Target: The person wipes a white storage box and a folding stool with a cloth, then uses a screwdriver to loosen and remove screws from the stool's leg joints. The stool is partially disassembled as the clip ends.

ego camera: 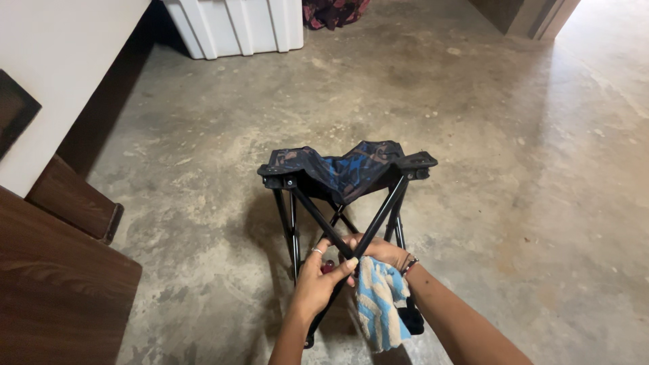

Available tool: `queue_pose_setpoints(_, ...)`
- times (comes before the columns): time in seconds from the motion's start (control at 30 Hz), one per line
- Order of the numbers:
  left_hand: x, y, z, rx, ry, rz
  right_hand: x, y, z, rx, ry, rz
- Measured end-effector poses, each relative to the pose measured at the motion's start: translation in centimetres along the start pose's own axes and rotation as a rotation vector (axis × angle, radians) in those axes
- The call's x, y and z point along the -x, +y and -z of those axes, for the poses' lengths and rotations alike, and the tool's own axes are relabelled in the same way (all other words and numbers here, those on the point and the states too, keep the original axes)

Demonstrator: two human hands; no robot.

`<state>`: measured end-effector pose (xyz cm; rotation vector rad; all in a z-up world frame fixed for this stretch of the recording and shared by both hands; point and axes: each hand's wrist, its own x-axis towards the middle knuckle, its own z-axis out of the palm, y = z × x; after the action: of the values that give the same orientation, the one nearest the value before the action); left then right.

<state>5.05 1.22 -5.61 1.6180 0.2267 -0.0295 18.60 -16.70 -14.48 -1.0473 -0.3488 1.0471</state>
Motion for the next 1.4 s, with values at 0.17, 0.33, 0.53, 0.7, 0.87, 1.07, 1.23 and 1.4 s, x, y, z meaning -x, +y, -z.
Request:
queue_pose_setpoints(0.17, -0.7, -0.3, 0.1, 0.124, -0.09, -0.028, 2.9, -2.7, -2.6, -0.004, 0.02, 0.046)
queue_pose_setpoints(0.33, -1.4, -0.6, 0.8, 0.078, -0.247, 0.078, 7.5, -4.9, -6.3, 0.63, -0.009, 0.108)
queue_pose_setpoints(0.53, -1.9, -1.0, 1.3, 0.089, -0.425, -0.033, 9.5, -4.9, -9.3, 0.953, 0.291, -0.066)
queue_pose_setpoints(0.7, -1.3, 0.3, 0.9, 0.029, -0.461, -0.039, 11.1, -5.7, -10.1, 1.078, 0.362, -0.017)
queue_pose_setpoints(0.87, -0.4, 2.3, 0.9, -0.097, -0.382, 0.02, 11.9, -6.1, -11.8, 1.294, 0.501, 0.001)
queue_pose_setpoints(1.07, 0.5, 2.5, -0.5, 0.004, -0.346, -0.04, 12.9, -5.9, -12.7, 1.462, 0.62, 0.076)
queue_pose_setpoints(1.23, 1.8, 3.6, -1.1, -0.071, -0.258, -0.06, 13.6, -5.7, -13.5, 1.508, 0.712, 0.034)
queue_pose_setpoints(1.4, 1.9, 3.9, -1.1, -0.207, -0.165, -0.087, 14.1, -6.7, -14.2, 1.538, 0.773, -0.057)
